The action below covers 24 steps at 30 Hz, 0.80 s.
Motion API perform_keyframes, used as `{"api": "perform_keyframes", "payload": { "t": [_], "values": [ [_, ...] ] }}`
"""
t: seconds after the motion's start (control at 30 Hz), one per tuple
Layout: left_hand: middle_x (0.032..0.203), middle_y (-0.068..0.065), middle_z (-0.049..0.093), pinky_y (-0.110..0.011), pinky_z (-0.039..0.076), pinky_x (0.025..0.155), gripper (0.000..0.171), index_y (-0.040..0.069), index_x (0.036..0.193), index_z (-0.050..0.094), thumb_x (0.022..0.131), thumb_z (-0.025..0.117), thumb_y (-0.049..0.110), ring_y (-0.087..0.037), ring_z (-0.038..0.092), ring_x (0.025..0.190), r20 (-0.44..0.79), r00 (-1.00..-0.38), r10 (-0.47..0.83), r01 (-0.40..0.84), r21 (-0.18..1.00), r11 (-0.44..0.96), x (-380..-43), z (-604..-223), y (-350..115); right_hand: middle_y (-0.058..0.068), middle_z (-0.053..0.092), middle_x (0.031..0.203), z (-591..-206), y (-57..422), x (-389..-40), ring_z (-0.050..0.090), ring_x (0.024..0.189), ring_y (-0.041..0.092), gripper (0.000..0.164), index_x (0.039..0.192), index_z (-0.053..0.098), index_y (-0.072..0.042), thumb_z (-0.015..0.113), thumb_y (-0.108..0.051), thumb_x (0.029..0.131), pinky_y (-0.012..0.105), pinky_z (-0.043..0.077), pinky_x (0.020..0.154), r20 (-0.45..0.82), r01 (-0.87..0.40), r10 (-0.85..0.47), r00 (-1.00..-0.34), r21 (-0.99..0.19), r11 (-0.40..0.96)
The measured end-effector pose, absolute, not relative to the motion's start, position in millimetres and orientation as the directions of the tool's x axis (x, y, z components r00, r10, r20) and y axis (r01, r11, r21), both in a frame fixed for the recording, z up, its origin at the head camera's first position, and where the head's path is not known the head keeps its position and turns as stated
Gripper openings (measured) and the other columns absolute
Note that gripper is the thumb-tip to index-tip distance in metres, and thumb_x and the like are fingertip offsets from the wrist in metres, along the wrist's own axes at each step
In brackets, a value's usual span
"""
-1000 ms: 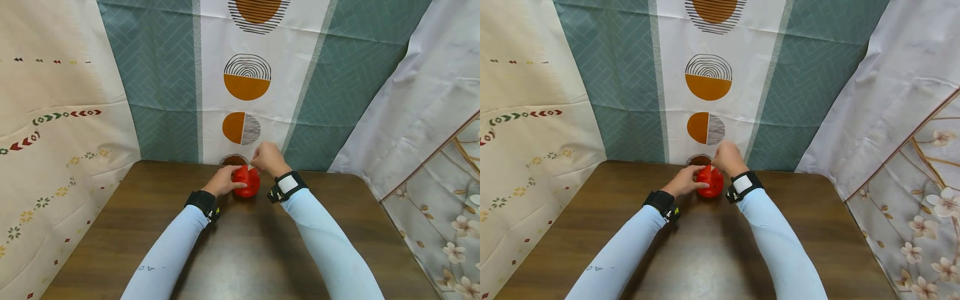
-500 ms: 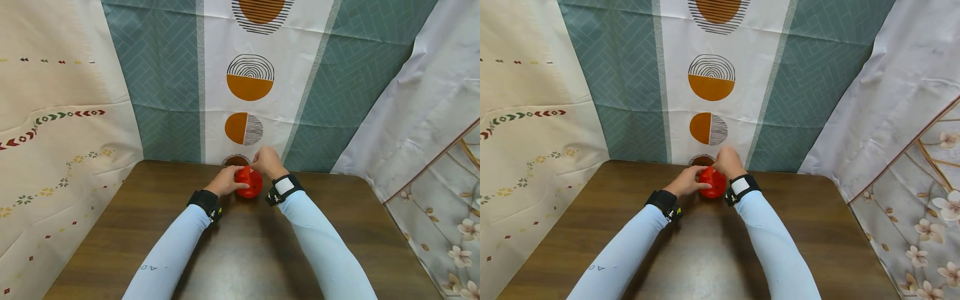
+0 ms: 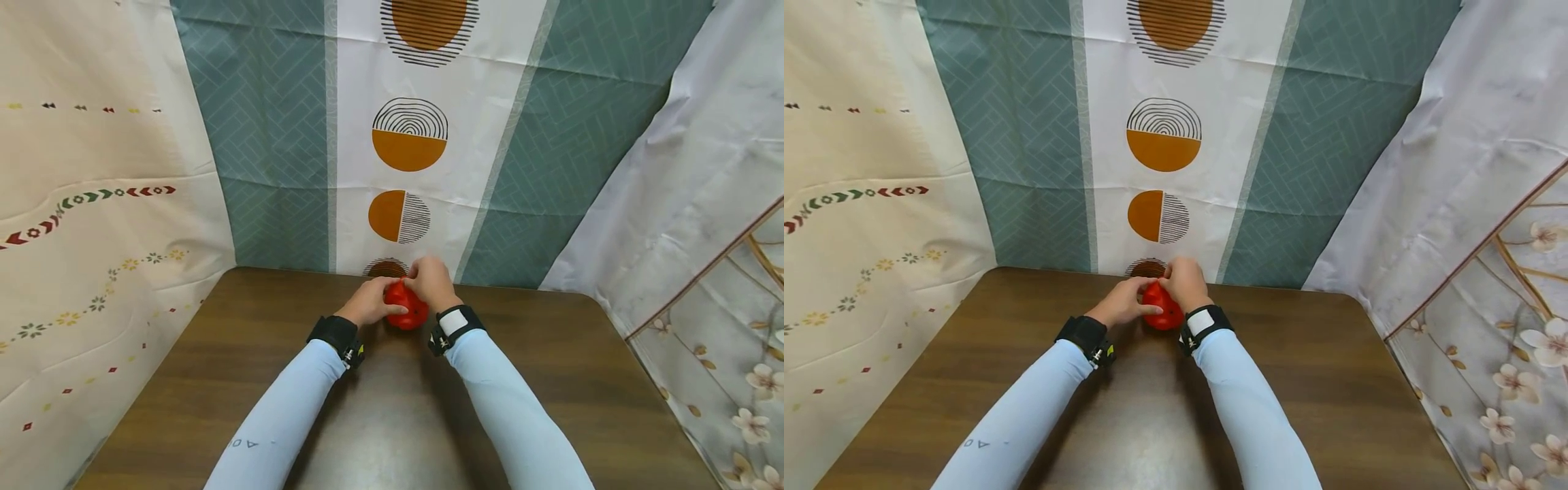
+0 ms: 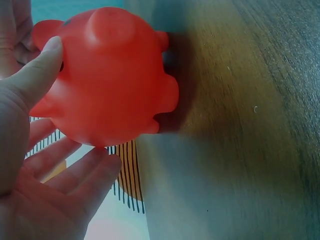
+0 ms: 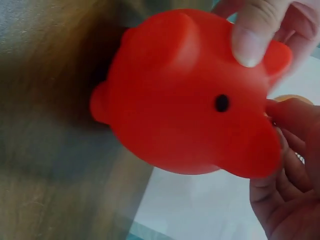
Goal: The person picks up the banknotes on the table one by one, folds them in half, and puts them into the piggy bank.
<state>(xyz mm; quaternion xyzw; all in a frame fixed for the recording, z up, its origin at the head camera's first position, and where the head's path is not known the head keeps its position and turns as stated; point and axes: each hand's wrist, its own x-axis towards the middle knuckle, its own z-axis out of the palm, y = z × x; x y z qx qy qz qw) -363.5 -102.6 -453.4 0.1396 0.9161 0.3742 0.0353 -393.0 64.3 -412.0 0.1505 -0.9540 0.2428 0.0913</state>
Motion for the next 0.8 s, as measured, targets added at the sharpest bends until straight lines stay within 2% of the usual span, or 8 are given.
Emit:
{"api": "perform_keyframes", "payload": {
  "t": [0.27, 0.4, 0.5, 0.63, 0.8],
  "values": [
    [0.144, -0.010, 0.060, -0.045, 0.054, 0.105, 0.074, 0.014, 0.151, 0.051, 0.087, 0.083, 0.034, -0.030, 0.062, 0.121, 0.053, -0.958, 0.283, 0.237, 0.705, 0.669, -364.8, -454.4, -99.9, 0.005, 0.075, 0.078, -425.8, 69.1, -389.6, 0.062, 0.075, 0.020, 0.017, 0.085, 0.081, -0.010, 0.077, -0.025, 0.093, 0.032, 0.062, 0.067, 0.294, -0.345, -0.234, -0.927, -0.420, 0.839],
    [0.145, -0.010, 0.060, -0.045, 0.053, 0.106, 0.074, 0.014, 0.150, 0.052, 0.086, 0.083, 0.034, -0.030, 0.061, 0.123, 0.053, -0.959, 0.278, 0.233, 0.706, 0.669, -364.8, -454.9, -100.2, 0.005, 0.071, 0.080, -433.0, 73.5, -383.2, 0.058, 0.076, 0.020, 0.021, 0.086, 0.082, -0.011, 0.073, -0.028, 0.096, 0.031, 0.059, 0.068, 0.335, -0.389, -0.274, -0.902, -0.351, 0.852],
    [0.145, -0.011, 0.059, -0.046, 0.053, 0.106, 0.074, 0.013, 0.150, 0.052, 0.086, 0.083, 0.033, -0.031, 0.060, 0.124, 0.050, -0.960, 0.275, 0.229, 0.704, 0.672, -365.1, -454.2, -99.8, 0.007, 0.063, 0.080, -438.8, 78.0, -377.8, 0.054, 0.075, 0.020, 0.024, 0.087, 0.081, -0.012, 0.070, -0.030, 0.097, 0.032, 0.057, 0.067, 0.401, -0.451, -0.333, -0.853, -0.247, 0.858],
    [0.145, -0.012, 0.059, -0.046, 0.052, 0.107, 0.073, 0.012, 0.150, 0.052, 0.086, 0.083, 0.032, -0.031, 0.060, 0.124, 0.049, -0.962, 0.269, 0.226, 0.695, 0.682, -365.8, -452.0, -98.8, 0.008, 0.055, 0.080, -445.9, 82.6, -373.5, 0.052, 0.071, 0.019, 0.024, 0.090, 0.080, -0.011, 0.068, -0.031, 0.098, 0.032, 0.059, 0.065, 0.508, -0.530, -0.414, -0.756, -0.104, 0.841],
    [0.145, -0.013, 0.059, -0.046, 0.052, 0.107, 0.074, 0.012, 0.150, 0.052, 0.086, 0.083, 0.033, -0.031, 0.060, 0.123, 0.040, -0.962, 0.269, 0.224, 0.681, 0.698, -366.3, -450.6, -98.1, 0.008, 0.052, 0.080, -450.7, 85.2, -371.8, 0.051, 0.071, 0.020, 0.022, 0.093, 0.077, -0.010, 0.066, -0.028, 0.099, 0.032, 0.057, 0.063, 0.565, -0.569, -0.447, -0.693, -0.048, 0.821]
  ]
}}
